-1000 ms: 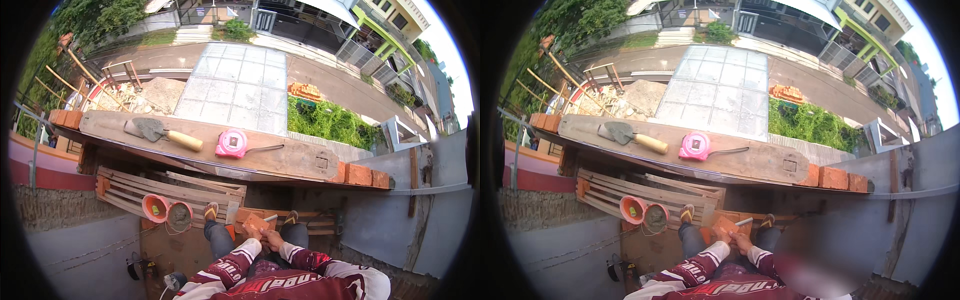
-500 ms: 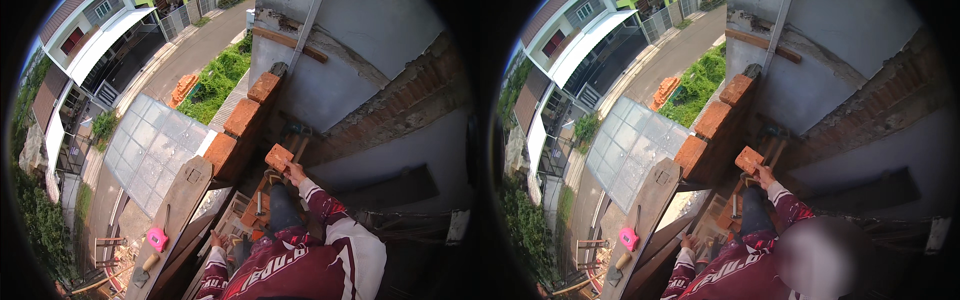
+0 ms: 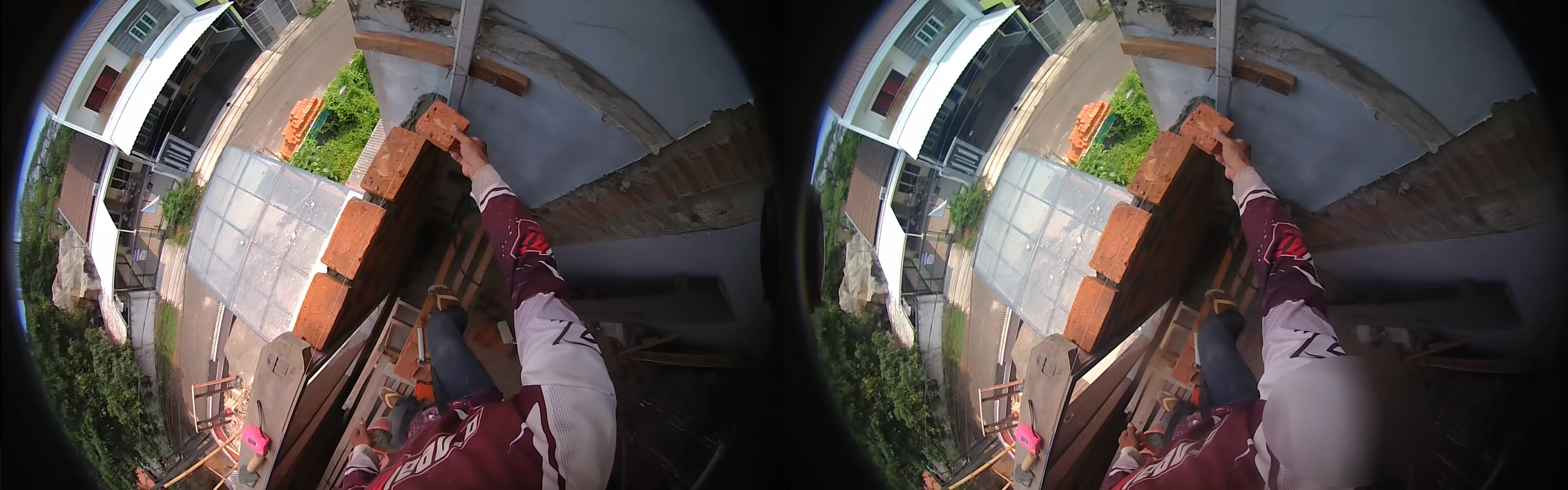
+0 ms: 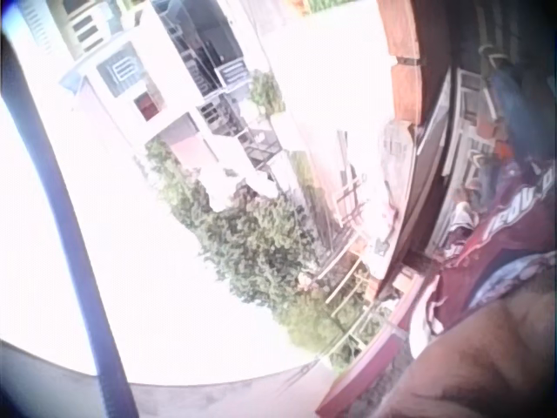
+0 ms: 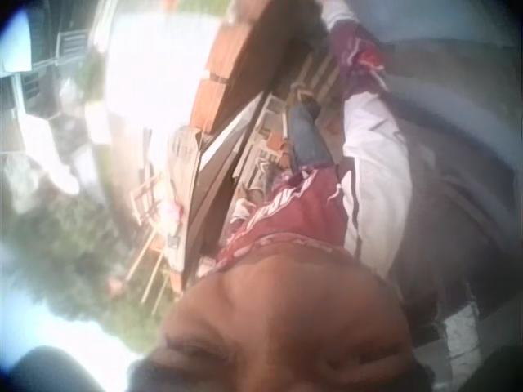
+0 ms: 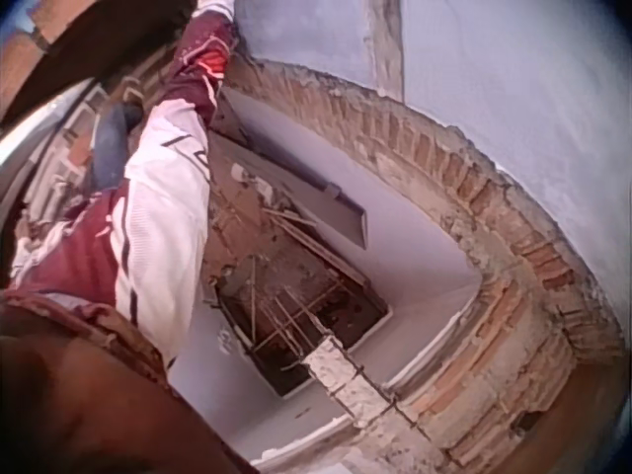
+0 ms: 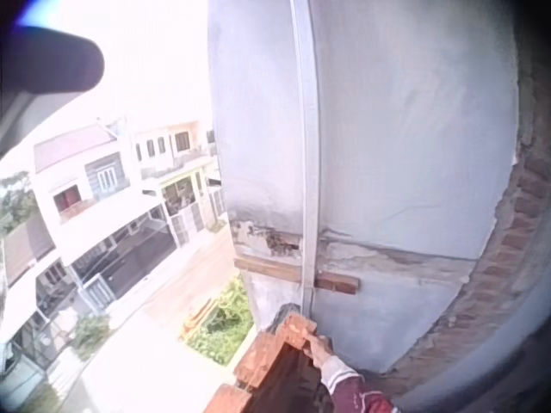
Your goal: The person applies mortar to a brick wall using a trowel, places bricks one by one along a guide line, and taps them into position. The person repeatedly scoops mortar from a bucket and spreads it along the wall edge.
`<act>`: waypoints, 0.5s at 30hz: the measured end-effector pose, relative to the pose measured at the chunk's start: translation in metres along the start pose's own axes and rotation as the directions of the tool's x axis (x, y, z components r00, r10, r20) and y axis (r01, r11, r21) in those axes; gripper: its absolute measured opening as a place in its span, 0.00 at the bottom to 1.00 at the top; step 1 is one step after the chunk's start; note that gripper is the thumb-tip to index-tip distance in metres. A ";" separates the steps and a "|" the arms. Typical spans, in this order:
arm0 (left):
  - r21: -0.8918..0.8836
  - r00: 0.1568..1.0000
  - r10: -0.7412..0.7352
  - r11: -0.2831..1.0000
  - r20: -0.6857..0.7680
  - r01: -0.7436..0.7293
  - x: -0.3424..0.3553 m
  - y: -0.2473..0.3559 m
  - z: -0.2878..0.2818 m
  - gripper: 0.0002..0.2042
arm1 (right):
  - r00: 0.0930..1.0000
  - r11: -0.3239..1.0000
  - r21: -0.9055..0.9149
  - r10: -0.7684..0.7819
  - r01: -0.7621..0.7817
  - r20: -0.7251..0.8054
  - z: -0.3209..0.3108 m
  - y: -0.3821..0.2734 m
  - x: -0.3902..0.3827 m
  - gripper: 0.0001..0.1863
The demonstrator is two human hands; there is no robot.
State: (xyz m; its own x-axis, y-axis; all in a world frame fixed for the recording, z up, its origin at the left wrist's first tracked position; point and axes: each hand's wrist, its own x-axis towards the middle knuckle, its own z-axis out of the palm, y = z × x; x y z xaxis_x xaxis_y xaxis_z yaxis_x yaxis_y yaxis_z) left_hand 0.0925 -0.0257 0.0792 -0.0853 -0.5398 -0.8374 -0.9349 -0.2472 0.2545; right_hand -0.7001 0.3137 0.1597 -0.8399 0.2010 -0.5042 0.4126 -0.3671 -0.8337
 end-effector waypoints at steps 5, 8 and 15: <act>0.035 0.992 0.128 0.991 -0.007 -0.127 -0.071 0.051 0.057 0.21 | 0.999 0.994 -0.100 0.045 -0.042 0.022 0.031 0.000 0.061 0.20; 0.053 0.999 0.028 0.998 0.038 -0.030 -0.087 0.072 0.083 0.20 | 0.999 0.991 -0.132 0.039 -0.037 0.017 0.049 -0.003 0.073 0.22; 0.028 0.990 0.138 0.990 -0.020 -0.138 -0.072 0.067 0.085 0.18 | 0.998 0.998 -0.033 0.049 -0.050 -0.048 0.074 0.007 0.110 0.22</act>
State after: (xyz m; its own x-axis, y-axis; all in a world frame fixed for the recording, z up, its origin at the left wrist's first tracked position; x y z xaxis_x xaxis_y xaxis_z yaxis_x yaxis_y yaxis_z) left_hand 0.0069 0.0653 0.1150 -0.2068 -0.5848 -0.7844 -0.9236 -0.1479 0.3537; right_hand -0.8155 0.2661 0.1156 -0.8007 0.2264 -0.5546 0.4657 -0.3471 -0.8141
